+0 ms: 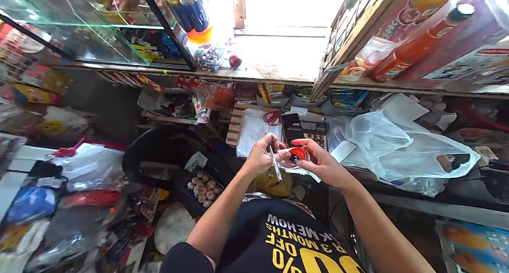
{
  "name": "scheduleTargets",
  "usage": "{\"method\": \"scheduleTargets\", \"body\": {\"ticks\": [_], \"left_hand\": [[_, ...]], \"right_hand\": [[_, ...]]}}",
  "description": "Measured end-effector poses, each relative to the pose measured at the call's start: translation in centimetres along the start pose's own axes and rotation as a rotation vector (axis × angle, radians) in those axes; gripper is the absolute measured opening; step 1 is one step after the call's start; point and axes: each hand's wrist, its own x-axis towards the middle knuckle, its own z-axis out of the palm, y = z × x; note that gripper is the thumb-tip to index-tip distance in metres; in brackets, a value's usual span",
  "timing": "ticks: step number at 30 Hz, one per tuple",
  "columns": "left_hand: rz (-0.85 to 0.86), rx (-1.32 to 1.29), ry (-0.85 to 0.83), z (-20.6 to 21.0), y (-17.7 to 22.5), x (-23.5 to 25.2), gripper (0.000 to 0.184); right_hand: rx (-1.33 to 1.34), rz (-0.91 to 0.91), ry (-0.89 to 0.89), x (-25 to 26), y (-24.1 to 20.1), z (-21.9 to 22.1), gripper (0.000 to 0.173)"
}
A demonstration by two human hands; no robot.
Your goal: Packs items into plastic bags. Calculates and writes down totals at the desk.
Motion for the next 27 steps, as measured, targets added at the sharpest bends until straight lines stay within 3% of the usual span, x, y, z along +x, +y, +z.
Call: {"method": "scheduleTargets", "body": {"ticks": [4,8,13,18,20,22,25,27], "left_hand": [[-0.179,-0.059,-0.061,-4.1,0.4,-1.5,0.029],[-0.13,-0.073,-0.059,-8.5,-0.5,-3.7,0.022],[-0.172,-0.104,0.17,-12.6,-2.1,-6.1,0.01],[-0.217,-0.111,0.394,-13.0,-2.5,-6.2,0.014],[-0.205,-0.14,0.465,-12.1,-2.3,-5.2,0.018],[-0.156,-0.135,0.538,-10.6,-2.1,-3.2,0.018],[-0.039,-0.046,0.582,-7.9,-2.2,1.1,0.018],[0.011,0.044,0.574,-6.4,-2.0,4.3,0.018]], "right_hand": [[0.045,0.032,-0.046,1.6,-0.5,1.2,0.057],[0.073,0.113,-0.077,3.8,-0.5,1.3,0.049],[0.143,0.137,-0.05,8.5,-0.8,-0.2,0.035],[0.158,0.16,0.013,14.7,-3.7,-1.3,0.036],[-0.063,0.075,0.1,17.8,-4.7,-2.2,0.04],[-0.464,-0.04,0.244,21.0,-5.8,-3.2,0.046],[-0.93,-0.224,0.39,24.6,-7.7,-4.4,0.031],[-1.125,-0.238,0.411,26.4,-8.1,-5.2,0.022]]}}
